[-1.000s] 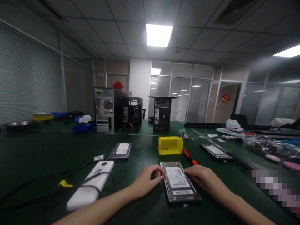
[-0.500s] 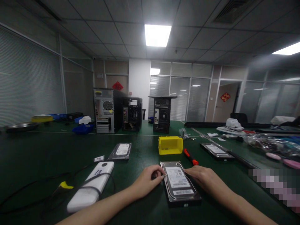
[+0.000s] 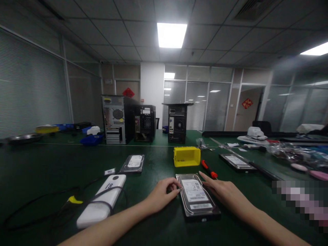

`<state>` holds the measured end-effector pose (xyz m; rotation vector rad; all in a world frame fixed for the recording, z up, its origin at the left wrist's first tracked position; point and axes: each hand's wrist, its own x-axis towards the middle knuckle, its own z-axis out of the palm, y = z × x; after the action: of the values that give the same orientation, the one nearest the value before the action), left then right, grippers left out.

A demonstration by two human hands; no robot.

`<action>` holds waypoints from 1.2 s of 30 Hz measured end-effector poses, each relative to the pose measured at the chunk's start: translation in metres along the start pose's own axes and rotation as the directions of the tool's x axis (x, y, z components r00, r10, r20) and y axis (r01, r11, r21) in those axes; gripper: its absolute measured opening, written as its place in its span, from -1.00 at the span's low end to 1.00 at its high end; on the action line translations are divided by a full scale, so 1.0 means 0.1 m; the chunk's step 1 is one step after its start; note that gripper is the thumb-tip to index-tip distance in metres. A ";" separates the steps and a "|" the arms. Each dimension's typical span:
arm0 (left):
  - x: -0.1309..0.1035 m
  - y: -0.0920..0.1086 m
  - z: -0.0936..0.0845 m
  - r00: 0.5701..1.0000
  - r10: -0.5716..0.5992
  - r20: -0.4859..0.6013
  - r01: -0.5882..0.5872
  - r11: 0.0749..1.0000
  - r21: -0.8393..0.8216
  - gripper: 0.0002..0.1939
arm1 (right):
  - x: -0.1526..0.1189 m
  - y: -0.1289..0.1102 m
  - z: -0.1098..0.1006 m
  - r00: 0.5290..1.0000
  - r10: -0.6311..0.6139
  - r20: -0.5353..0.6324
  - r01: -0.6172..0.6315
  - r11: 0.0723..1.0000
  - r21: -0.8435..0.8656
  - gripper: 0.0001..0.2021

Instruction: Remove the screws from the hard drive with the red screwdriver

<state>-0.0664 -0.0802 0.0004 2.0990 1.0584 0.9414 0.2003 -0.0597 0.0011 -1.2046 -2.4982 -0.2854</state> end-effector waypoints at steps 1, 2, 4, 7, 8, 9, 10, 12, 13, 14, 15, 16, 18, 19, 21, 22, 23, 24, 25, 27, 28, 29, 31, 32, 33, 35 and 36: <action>0.00 0.01 0.00 1.000 -0.006 0.000 0.006 1.000 0.006 -0.81 | 0.00 0.00 0.00 1.000 -0.009 -0.012 0.009 1.000 -0.006 -0.53; -0.01 0.02 -0.01 1.000 -0.014 -0.001 0.014 1.000 0.011 -0.81 | 0.00 0.00 0.01 0.999 -0.019 -0.025 0.019 1.000 -0.009 -0.52; -0.01 0.03 -0.01 1.000 -0.027 -0.002 0.027 0.999 0.019 -0.81 | -0.01 0.02 0.03 0.998 -0.035 -0.048 0.033 0.999 -0.024 -0.51; -0.01 0.04 -0.01 1.000 -0.031 -0.002 0.031 0.999 0.032 -0.81 | -0.03 0.02 0.05 0.997 -0.069 -0.042 0.065 0.994 -0.083 -0.45; -0.01 0.04 -0.01 1.000 -0.031 -0.003 0.031 0.999 0.037 -0.81 | -0.03 0.02 0.06 0.996 -0.087 -0.031 0.084 0.991 -0.103 -0.42; -0.01 0.05 -0.01 1.000 -0.030 -0.003 0.030 0.999 0.041 -0.82 | -0.04 0.01 0.06 0.994 -0.109 -0.023 0.106 0.987 -0.118 -0.39; -0.01 0.05 -0.01 1.000 -0.029 -0.001 0.029 0.999 0.043 -0.82 | -0.04 0.00 0.06 0.991 -0.132 -0.017 0.128 0.983 -0.128 -0.36; 0.00 0.05 -0.02 1.000 -0.028 0.003 0.028 0.999 0.039 -0.82 | -0.04 -0.03 0.04 0.986 -0.166 -0.017 0.161 0.976 -0.148 -0.33; 0.00 0.05 -0.02 1.000 -0.027 0.004 0.027 0.999 0.037 -0.81 | -0.04 -0.04 0.03 0.984 -0.176 -0.016 0.172 0.972 -0.162 -0.33; 0.00 0.05 -0.02 1.000 -0.028 0.004 0.028 0.999 0.036 -0.81 | -0.04 -0.06 0.02 0.983 -0.185 -0.008 0.180 0.968 -0.177 -0.33; -0.01 0.05 -0.02 1.000 -0.030 0.005 0.030 0.999 0.035 -0.81 | -0.04 -0.07 0.01 0.982 -0.188 0.002 0.185 0.964 -0.189 -0.33; -0.01 0.06 -0.02 0.999 -0.033 0.005 0.033 0.999 0.035 -0.81 | -0.05 -0.08 0.00 0.982 -0.190 0.012 0.189 0.962 -0.197 -0.33; -0.01 0.05 -0.02 0.999 -0.034 0.004 0.034 0.999 0.033 -0.81 | -0.05 -0.10 -0.03 0.981 -0.191 0.026 0.192 0.962 -0.195 -0.33; -0.02 0.05 -0.02 0.999 -0.033 0.004 0.033 0.999 0.031 -0.81 | -0.05 -0.11 -0.03 0.982 -0.187 0.027 0.189 0.963 -0.191 -0.33; -0.02 0.05 -0.01 1.000 -0.028 0.001 0.028 0.999 0.030 -0.82 | -0.06 -0.12 -0.04 0.984 -0.173 0.031 0.176 0.968 -0.179 -0.33; -0.01 0.04 -0.01 1.000 -0.026 0.000 0.026 0.999 0.032 -0.82 | -0.06 -0.13 -0.04 0.986 -0.164 0.036 0.168 0.971 -0.173 -0.33; -0.01 0.04 -0.01 1.000 -0.023 0.000 0.023 0.999 0.034 -0.82 | -0.06 -0.13 -0.04 0.987 -0.155 0.044 0.160 0.973 -0.164 -0.33; -0.01 0.03 0.00 1.000 -0.021 -0.002 0.021 0.999 0.037 -0.82 | -0.06 -0.13 -0.03 0.988 -0.143 0.052 0.150 0.977 -0.154 -0.33; -0.01 0.03 0.00 1.000 -0.017 -0.002 0.018 0.999 0.040 -0.82 | -0.05 -0.13 -0.03 0.991 -0.123 0.059 0.131 0.981 -0.141 -0.33; 0.00 0.02 0.00 1.000 -0.012 -0.004 0.012 0.999 0.041 -0.82 | -0.05 -0.12 -0.02 0.997 -0.047 0.063 0.054 0.993 -0.108 -0.37; 0.00 0.01 0.00 1.000 -0.012 -0.004 0.012 0.999 0.038 -0.81 | -0.04 -0.12 -0.01 0.998 -0.001 0.061 0.006 0.997 -0.081 -0.41; 0.00 0.01 0.00 1.000 -0.012 -0.004 0.012 0.999 0.034 -0.81 | -0.04 -0.10 -0.01 0.997 0.043 0.057 -0.040 0.998 -0.045 -0.43; 0.00 0.00 0.00 1.000 -0.013 -0.004 0.013 1.000 0.020 -0.81 | -0.03 -0.07 -0.01 0.995 0.084 0.047 -0.086 0.995 0.041 -0.46; 0.00 -0.01 0.00 1.000 -0.013 -0.005 0.013 1.000 0.014 -0.81 | -0.03 -0.06 -0.02 0.995 0.088 0.041 -0.091 0.993 0.078 -0.46; 0.00 -0.01 0.01 1.000 -0.013 -0.006 0.013 1.000 0.011 -0.81 | -0.03 -0.05 -0.03 0.995 0.090 0.036 -0.093 0.990 0.106 -0.46; 0.00 -0.01 0.01 1.000 -0.012 -0.009 0.012 1.000 0.009 -0.81 | -0.03 -0.04 -0.06 0.993 0.110 0.035 -0.114 0.985 0.133 -0.47; 0.00 -0.01 0.01 1.000 -0.011 -0.010 0.011 1.000 0.009 -0.81 | -0.03 -0.04 -0.08 0.992 0.122 0.043 -0.127 0.982 0.142 -0.49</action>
<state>-0.0663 -0.0800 -0.0009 2.0958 1.0798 0.9441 0.2004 -0.0671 0.0068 -1.3085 -2.4118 -0.0509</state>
